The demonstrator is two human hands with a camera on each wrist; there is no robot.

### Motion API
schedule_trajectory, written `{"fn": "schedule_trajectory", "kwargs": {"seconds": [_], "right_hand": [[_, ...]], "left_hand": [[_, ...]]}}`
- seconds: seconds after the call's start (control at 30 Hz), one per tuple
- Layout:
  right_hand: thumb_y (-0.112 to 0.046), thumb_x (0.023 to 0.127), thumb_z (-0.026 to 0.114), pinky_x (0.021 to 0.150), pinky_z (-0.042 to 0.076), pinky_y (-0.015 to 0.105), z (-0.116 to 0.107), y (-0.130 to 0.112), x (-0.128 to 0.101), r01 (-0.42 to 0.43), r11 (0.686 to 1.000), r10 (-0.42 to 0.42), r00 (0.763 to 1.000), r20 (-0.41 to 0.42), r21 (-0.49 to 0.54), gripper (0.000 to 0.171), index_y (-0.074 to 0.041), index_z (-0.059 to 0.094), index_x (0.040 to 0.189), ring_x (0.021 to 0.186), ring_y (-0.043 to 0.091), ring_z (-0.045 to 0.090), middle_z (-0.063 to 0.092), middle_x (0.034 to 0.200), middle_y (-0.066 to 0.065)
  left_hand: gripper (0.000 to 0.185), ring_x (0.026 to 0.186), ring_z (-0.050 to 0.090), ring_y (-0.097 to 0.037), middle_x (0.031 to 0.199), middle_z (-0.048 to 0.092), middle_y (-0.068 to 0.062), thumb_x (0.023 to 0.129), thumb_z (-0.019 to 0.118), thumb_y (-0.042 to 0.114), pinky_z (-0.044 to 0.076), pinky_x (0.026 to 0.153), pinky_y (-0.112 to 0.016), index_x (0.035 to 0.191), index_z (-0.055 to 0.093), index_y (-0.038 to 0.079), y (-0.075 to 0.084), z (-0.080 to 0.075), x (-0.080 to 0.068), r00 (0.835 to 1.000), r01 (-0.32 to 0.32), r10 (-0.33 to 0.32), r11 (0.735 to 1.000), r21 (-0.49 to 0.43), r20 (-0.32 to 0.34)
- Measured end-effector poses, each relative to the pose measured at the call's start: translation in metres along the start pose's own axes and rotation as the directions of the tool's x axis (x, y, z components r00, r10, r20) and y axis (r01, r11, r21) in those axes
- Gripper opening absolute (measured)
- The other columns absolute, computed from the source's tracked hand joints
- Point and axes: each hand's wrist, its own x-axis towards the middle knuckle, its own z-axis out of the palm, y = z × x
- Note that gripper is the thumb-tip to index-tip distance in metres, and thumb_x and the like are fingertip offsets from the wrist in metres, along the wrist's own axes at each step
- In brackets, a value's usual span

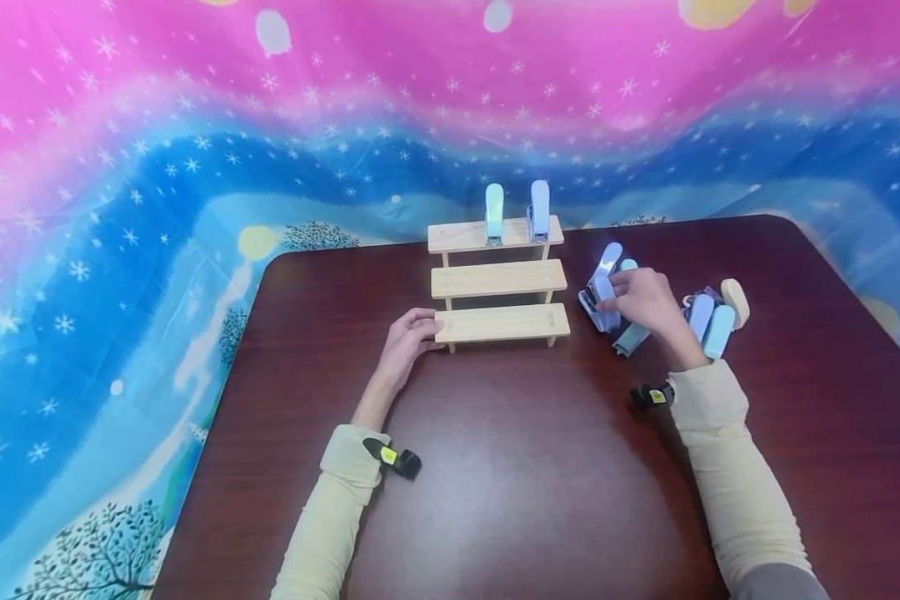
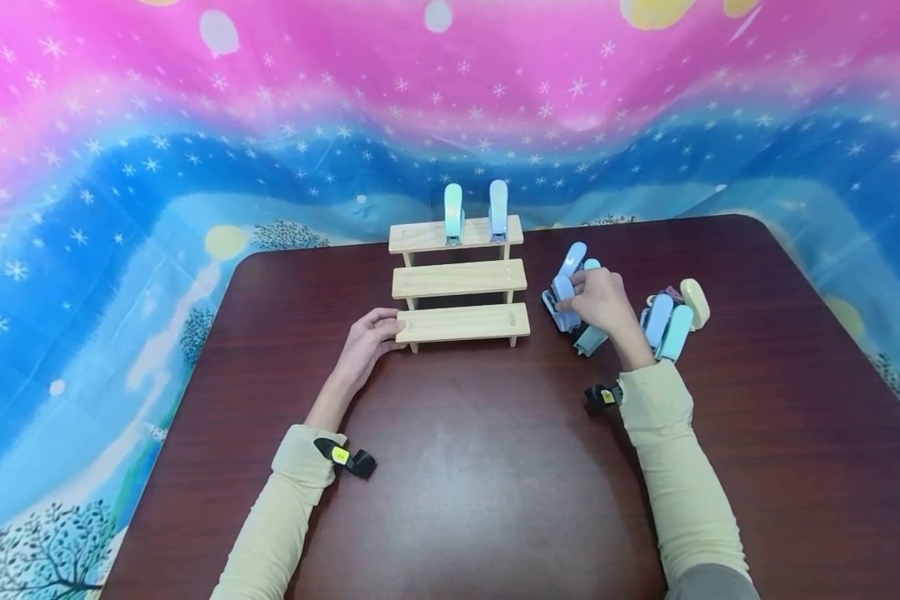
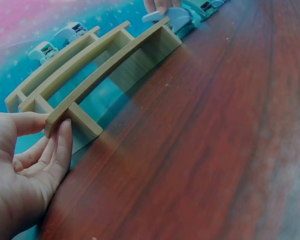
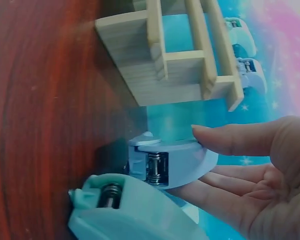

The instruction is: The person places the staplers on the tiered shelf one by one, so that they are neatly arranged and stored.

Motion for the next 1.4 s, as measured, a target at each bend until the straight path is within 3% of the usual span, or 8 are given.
{"fn": "schedule_trajectory", "kwargs": {"seconds": [0.27,0.4,0.53,0.67,0.77,0.93,1.2,1.4], "right_hand": [[-0.021,0.082,0.076,0.07,0.053,0.04,-0.021,-0.015,-0.005,-0.031,0.991,0.044,0.994,-0.1,0.127,0.055,0.006,0.057,0.126,0.101,0.039,0.06,0.062,0.114,0.028],[-0.025,0.08,0.078,0.066,0.054,0.028,-0.04,-0.03,-0.005,-0.006,0.99,0.029,0.987,-0.155,0.143,0.055,0.003,0.061,0.123,0.101,0.036,0.063,0.065,0.112,0.025],[-0.025,0.079,0.08,0.063,0.054,0.019,-0.06,-0.047,-0.004,-0.007,0.981,0.042,0.983,-0.177,0.193,0.057,0.002,0.06,0.126,0.092,0.022,0.068,0.064,0.113,0.023],[-0.026,0.078,0.08,0.07,0.056,0.021,-0.079,-0.066,0.0,-0.008,0.979,0.049,0.979,-0.195,0.205,0.06,0.0,0.058,0.128,0.086,0.012,0.069,0.064,0.116,0.021],[-0.029,0.079,0.08,0.069,0.056,0.021,-0.088,-0.078,0.004,-0.01,0.982,0.051,0.975,-0.214,0.189,0.06,-0.002,0.059,0.129,0.084,0.012,0.069,0.064,0.116,0.019],[-0.033,0.079,0.079,0.063,0.054,0.018,-0.095,-0.098,0.01,0.002,0.982,0.042,0.972,-0.231,0.187,0.061,-0.004,0.059,0.129,0.075,0.006,0.067,0.064,0.118,0.019],[-0.032,0.077,0.08,0.071,0.056,0.021,-0.098,-0.122,0.018,0.001,0.956,0.065,0.975,-0.214,0.294,0.063,-0.006,0.059,0.13,0.083,0.009,0.069,0.061,0.124,0.017],[-0.031,0.074,0.083,0.078,0.055,0.024,-0.097,-0.13,0.025,-0.003,0.928,0.085,0.976,-0.203,0.373,0.062,-0.007,0.061,0.128,0.08,0.011,0.069,0.063,0.122,0.014]], "left_hand": [[0.03,0.081,0.064,-0.019,0.094,0.065,-0.011,0.087,0.065,0.003,0.058,0.075,-0.035,0.114,0.055,-0.006,0.001,-0.002,0.002,1.0,-0.007,0.007,1.0,0.009,0.011],[0.029,0.081,0.064,-0.019,0.094,0.065,-0.011,0.087,0.064,0.002,0.058,0.074,-0.034,0.114,0.056,-0.005,-0.002,-0.002,0.001,1.0,-0.001,0.001,1.0,-0.009,0.004],[0.031,0.082,0.063,-0.019,0.096,0.064,-0.012,0.086,0.066,0.004,0.057,0.076,-0.035,0.114,0.056,-0.005,-0.003,-0.002,-0.001,1.0,-0.004,0.004,1.0,-0.01,0.005],[0.031,0.083,0.064,-0.02,0.098,0.065,-0.014,0.085,0.067,0.006,0.057,0.077,-0.036,0.113,0.057,-0.003,-0.004,-0.002,-0.001,1.0,-0.006,0.006,1.0,0.002,0.0],[0.03,0.083,0.064,-0.02,0.098,0.066,-0.014,0.085,0.067,0.007,0.058,0.077,-0.036,0.112,0.058,-0.002,-0.003,-0.003,0.0,1.0,-0.002,0.002,1.0,0.012,-0.001],[0.029,0.082,0.065,-0.02,0.097,0.067,-0.014,0.086,0.066,0.007,0.058,0.076,-0.035,0.112,0.058,-0.003,-0.002,-0.003,0.0,1.0,-0.007,0.007,1.0,0.014,-0.002],[0.03,0.082,0.064,-0.02,0.098,0.065,-0.013,0.086,0.066,0.006,0.058,0.075,-0.035,0.113,0.057,-0.003,-0.001,-0.003,0.001,1.0,-0.008,0.008,1.0,0.008,-0.002],[0.03,0.082,0.064,-0.02,0.097,0.065,-0.014,0.086,0.066,0.005,0.058,0.075,-0.036,0.113,0.057,-0.004,-0.001,-0.002,0.0,1.0,-0.006,0.006,1.0,0.002,0.0]]}}
